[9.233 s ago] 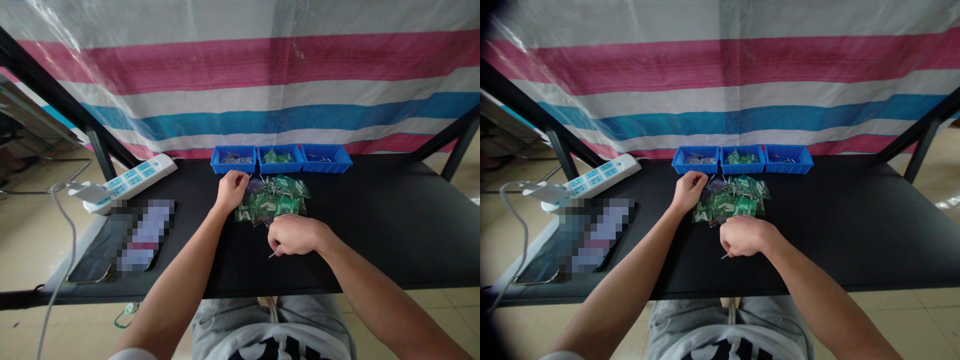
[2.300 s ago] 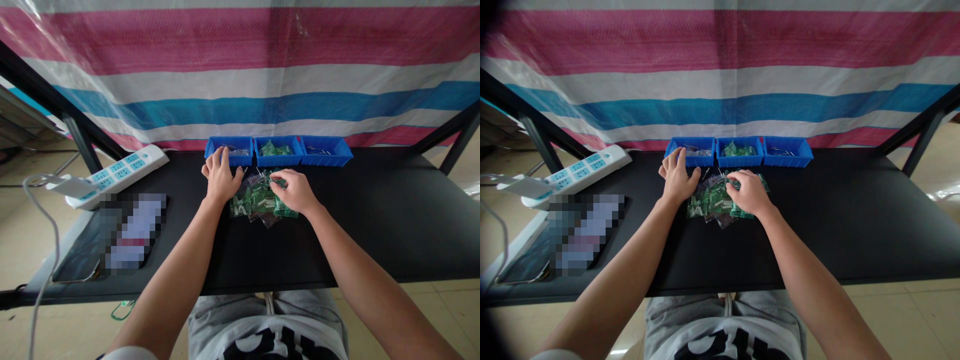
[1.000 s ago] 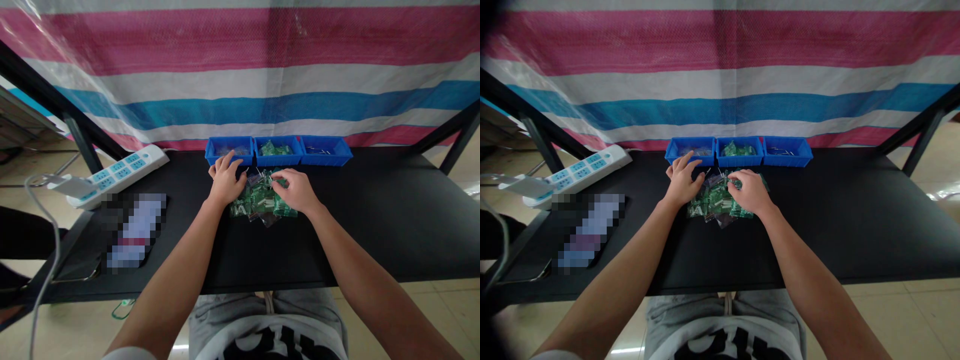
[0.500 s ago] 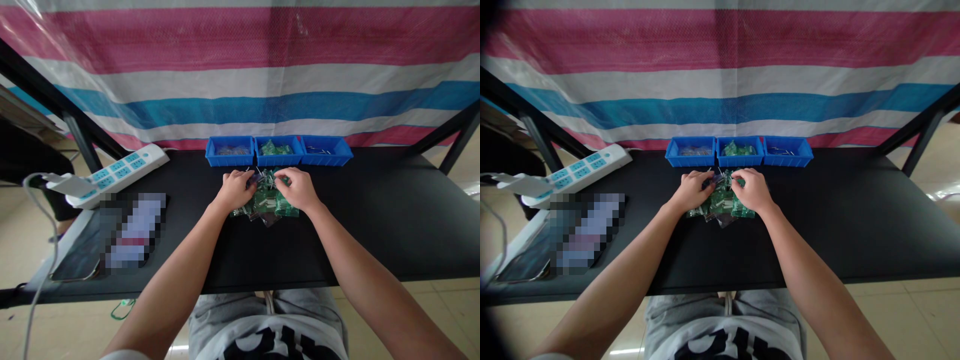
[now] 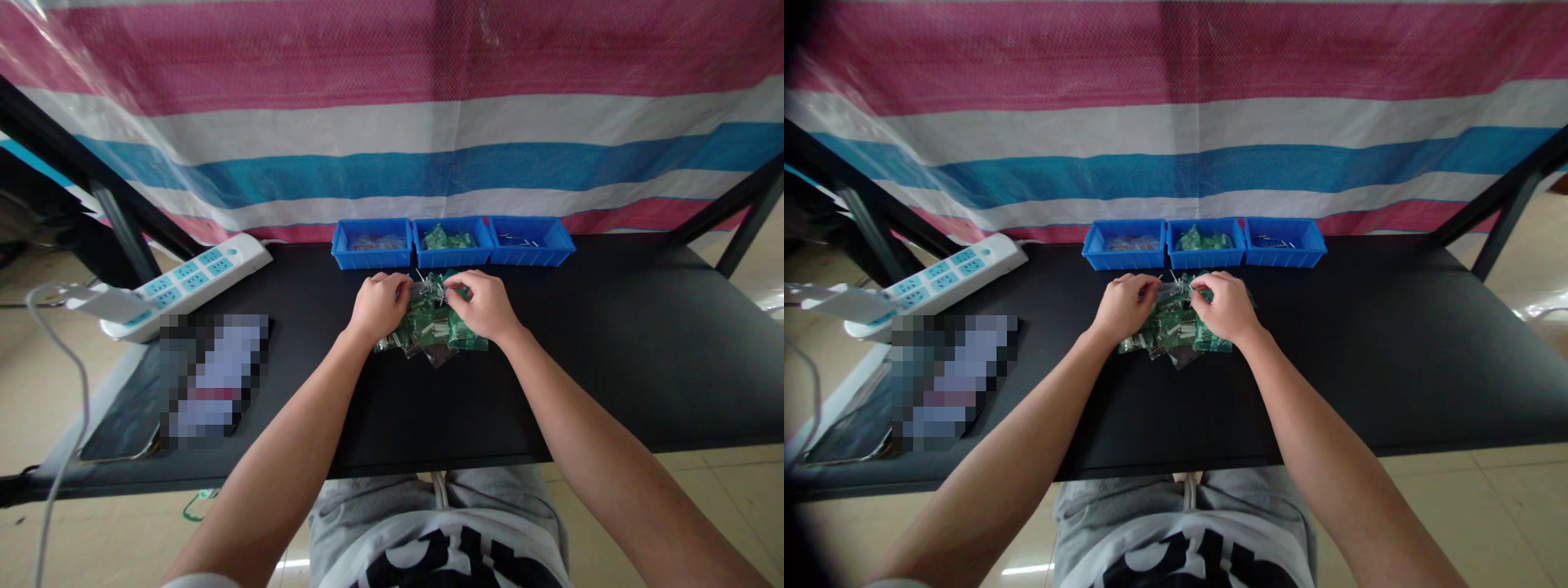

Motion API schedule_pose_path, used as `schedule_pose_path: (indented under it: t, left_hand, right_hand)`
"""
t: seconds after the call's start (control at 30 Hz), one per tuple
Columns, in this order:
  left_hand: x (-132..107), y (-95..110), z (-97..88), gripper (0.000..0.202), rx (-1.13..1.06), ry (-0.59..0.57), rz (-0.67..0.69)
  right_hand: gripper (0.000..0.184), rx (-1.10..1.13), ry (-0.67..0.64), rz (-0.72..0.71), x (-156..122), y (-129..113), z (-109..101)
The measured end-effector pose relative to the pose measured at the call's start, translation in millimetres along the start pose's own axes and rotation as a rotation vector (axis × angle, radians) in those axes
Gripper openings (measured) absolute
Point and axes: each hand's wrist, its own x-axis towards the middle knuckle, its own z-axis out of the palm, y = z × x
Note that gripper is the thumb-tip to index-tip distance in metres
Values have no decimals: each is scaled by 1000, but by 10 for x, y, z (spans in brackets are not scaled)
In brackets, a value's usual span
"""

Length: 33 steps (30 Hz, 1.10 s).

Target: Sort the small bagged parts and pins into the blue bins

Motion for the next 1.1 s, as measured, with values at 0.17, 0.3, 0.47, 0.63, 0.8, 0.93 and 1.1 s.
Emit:
schedule_pose_path:
  t: [0.17,0.3,0.47,0.63,0.8,0.93,1.1]
  left_hand:
    - [-33,123,-73,30,-280,142,-73]
    - [-38,199,-71,31,-619,79,-107]
    - [-14,219,-25,31,-896,8,-158]
    - [-18,224,-22,33,-1028,-44,-160]
    - [-70,229,-3,47,-929,-81,-18]
    - [-116,235,-20,46,-691,43,187]
    - [-120,243,-44,25,-454,86,472]
  right_hand:
    - [17,76,25,41,-5,-8,-6]
    - [36,212,-2,91,-28,-38,-20]
    - [32,427,-81,78,-42,-66,-36]
    - [20,486,-77,144,-37,-59,-26]
    - [16,519,-69,207,-26,-59,-15]
    - [24,648,-65,276,3,-58,-8]
    - [46,812,-46,457,30,-59,-16]
